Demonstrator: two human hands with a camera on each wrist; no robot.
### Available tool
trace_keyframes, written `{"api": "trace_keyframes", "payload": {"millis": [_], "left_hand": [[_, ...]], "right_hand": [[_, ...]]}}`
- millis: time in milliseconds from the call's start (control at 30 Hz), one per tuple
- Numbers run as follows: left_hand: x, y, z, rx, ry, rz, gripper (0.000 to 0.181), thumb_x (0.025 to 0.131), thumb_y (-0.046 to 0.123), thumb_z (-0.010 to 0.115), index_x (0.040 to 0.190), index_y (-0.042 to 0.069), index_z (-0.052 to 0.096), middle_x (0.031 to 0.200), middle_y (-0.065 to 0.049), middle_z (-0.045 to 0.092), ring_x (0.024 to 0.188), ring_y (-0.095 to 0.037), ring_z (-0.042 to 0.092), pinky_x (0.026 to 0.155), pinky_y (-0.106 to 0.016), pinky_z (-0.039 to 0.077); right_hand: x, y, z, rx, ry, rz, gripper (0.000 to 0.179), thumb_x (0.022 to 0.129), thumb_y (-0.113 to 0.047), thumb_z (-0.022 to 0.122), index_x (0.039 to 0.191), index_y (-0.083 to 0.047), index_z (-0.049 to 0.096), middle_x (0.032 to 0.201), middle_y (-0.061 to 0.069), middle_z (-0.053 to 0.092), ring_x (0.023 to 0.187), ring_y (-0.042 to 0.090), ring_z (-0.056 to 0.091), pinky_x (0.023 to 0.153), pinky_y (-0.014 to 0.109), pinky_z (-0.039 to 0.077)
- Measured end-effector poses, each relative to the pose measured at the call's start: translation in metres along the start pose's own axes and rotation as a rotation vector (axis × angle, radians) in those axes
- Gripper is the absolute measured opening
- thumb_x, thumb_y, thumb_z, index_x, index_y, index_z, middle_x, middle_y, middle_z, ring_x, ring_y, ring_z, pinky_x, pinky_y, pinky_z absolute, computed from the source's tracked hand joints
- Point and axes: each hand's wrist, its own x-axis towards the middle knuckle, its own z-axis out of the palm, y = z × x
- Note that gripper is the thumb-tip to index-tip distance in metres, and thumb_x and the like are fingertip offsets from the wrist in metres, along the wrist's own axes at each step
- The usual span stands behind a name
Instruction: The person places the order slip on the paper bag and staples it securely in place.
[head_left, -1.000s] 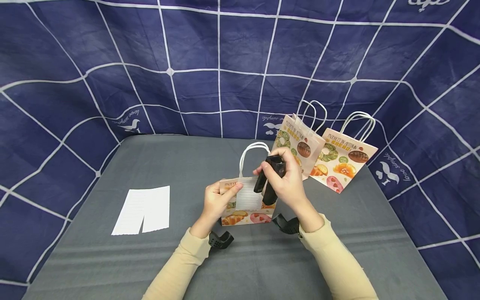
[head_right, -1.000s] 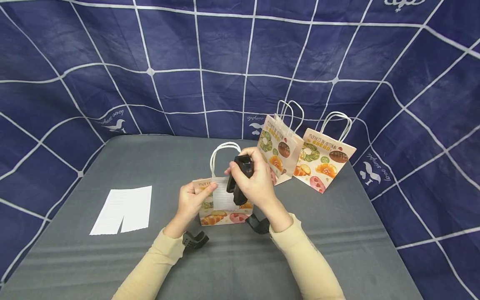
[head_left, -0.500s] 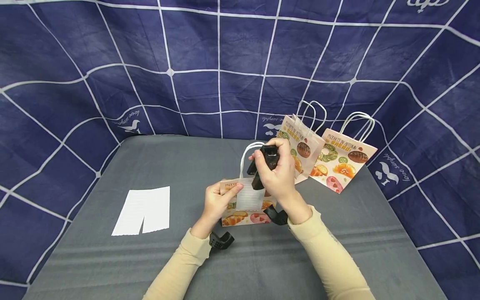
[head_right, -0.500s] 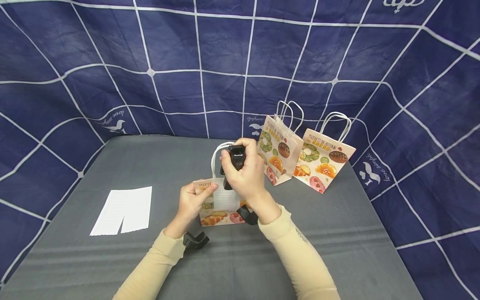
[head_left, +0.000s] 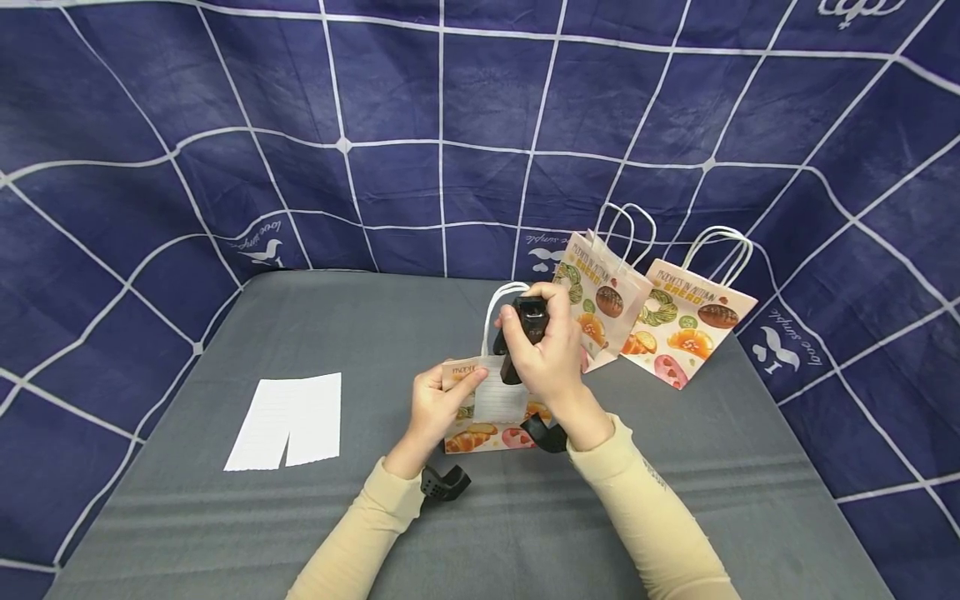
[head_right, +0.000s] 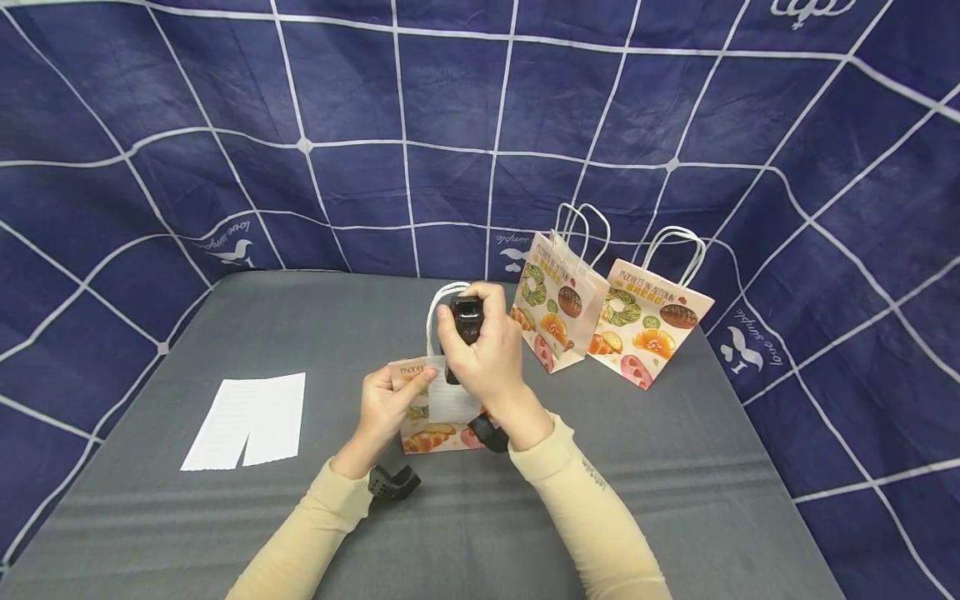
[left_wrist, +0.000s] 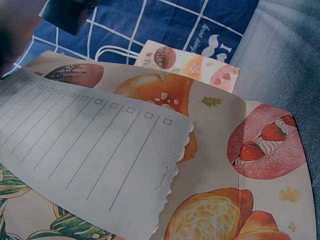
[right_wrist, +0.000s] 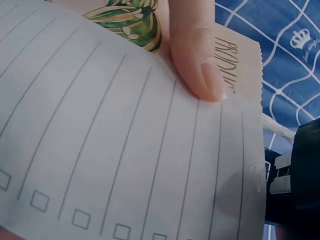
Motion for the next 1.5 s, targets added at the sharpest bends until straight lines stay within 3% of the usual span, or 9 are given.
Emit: {"api": "trace_keyframes", "payload": {"millis": [200, 367, 800, 1000, 1233, 1367, 1500], "left_hand": [[0.0, 0.0, 0.002, -0.005, 0.01, 0.008, 0.009, 0.08, -0.009, 0.069, 0.087, -0.014, 0.068, 0.073, -0.009, 0.068, 0.06, -0.006, 0.057, 0.052, -0.018, 0.046], [0.0, 0.0, 0.002, 0.008, 0.013, 0.011, 0.009, 0.079, -0.009, 0.069, 0.087, -0.014, 0.068, 0.074, -0.018, 0.067, 0.06, -0.005, 0.056, 0.052, -0.017, 0.045], [-0.001, 0.001, 0.003, 0.014, -0.001, 0.023, 0.008, 0.079, -0.009, 0.069, 0.085, -0.013, 0.068, 0.072, 0.006, 0.066, 0.057, -0.004, 0.051, 0.047, -0.016, 0.04], [0.0, 0.0, 0.003, 0.013, -0.001, 0.027, 0.007, 0.079, -0.01, 0.069, 0.085, -0.013, 0.068, 0.073, 0.005, 0.066, 0.059, -0.004, 0.054, 0.048, -0.017, 0.042], [0.001, 0.0, 0.002, 0.043, -0.002, 0.048, 0.006, 0.077, -0.01, 0.07, 0.082, -0.013, 0.068, 0.07, 0.0, 0.067, 0.057, -0.002, 0.052, 0.046, -0.016, 0.04], [0.003, 0.0, -0.002, 0.075, -0.037, 0.042, 0.009, 0.076, -0.01, 0.071, 0.084, -0.012, 0.068, 0.068, -0.005, 0.066, 0.056, -0.002, 0.052, 0.046, -0.016, 0.041], [0.007, 0.001, -0.009, 0.056, -0.13, 0.014, 0.019, 0.076, -0.012, 0.071, 0.093, -0.014, 0.064, 0.076, -0.007, 0.068, 0.063, -0.003, 0.058, 0.053, -0.019, 0.048]], "right_hand": [[0.0, -0.001, 0.002, -0.086, 0.031, 0.025, 0.024, 0.087, -0.014, 0.062, 0.099, 0.0, 0.047, 0.072, 0.007, 0.067, 0.062, 0.017, 0.065, 0.05, 0.026, 0.05], [0.0, 0.0, 0.006, -0.069, 0.04, 0.019, 0.023, 0.087, -0.013, 0.061, 0.098, 0.001, 0.047, 0.07, 0.009, 0.067, 0.06, 0.017, 0.066, 0.049, 0.025, 0.05], [-0.001, 0.005, 0.009, -0.069, 0.081, 0.001, 0.02, 0.088, -0.013, 0.059, 0.095, 0.001, 0.047, 0.063, 0.008, 0.066, 0.053, 0.016, 0.064, 0.043, 0.024, 0.047], [0.001, 0.007, 0.011, -0.057, 0.094, 0.0, 0.02, 0.089, -0.014, 0.059, 0.095, 0.001, 0.048, 0.061, 0.007, 0.064, 0.051, 0.015, 0.062, 0.042, 0.023, 0.047], [0.003, 0.009, 0.013, -0.142, 0.134, -0.016, 0.018, 0.086, -0.016, 0.06, 0.094, -0.002, 0.05, 0.066, 0.01, 0.059, 0.048, 0.016, 0.056, 0.04, 0.027, 0.044], [0.003, 0.009, 0.014, -0.156, 0.139, -0.014, 0.019, 0.086, -0.017, 0.061, 0.093, -0.003, 0.05, 0.067, 0.01, 0.059, 0.049, 0.016, 0.056, 0.041, 0.028, 0.044], [0.003, 0.011, 0.015, -0.138, 0.131, -0.015, 0.02, 0.084, -0.014, 0.063, 0.094, -0.002, 0.05, 0.068, 0.011, 0.06, 0.048, 0.017, 0.055, 0.04, 0.028, 0.043]]}}
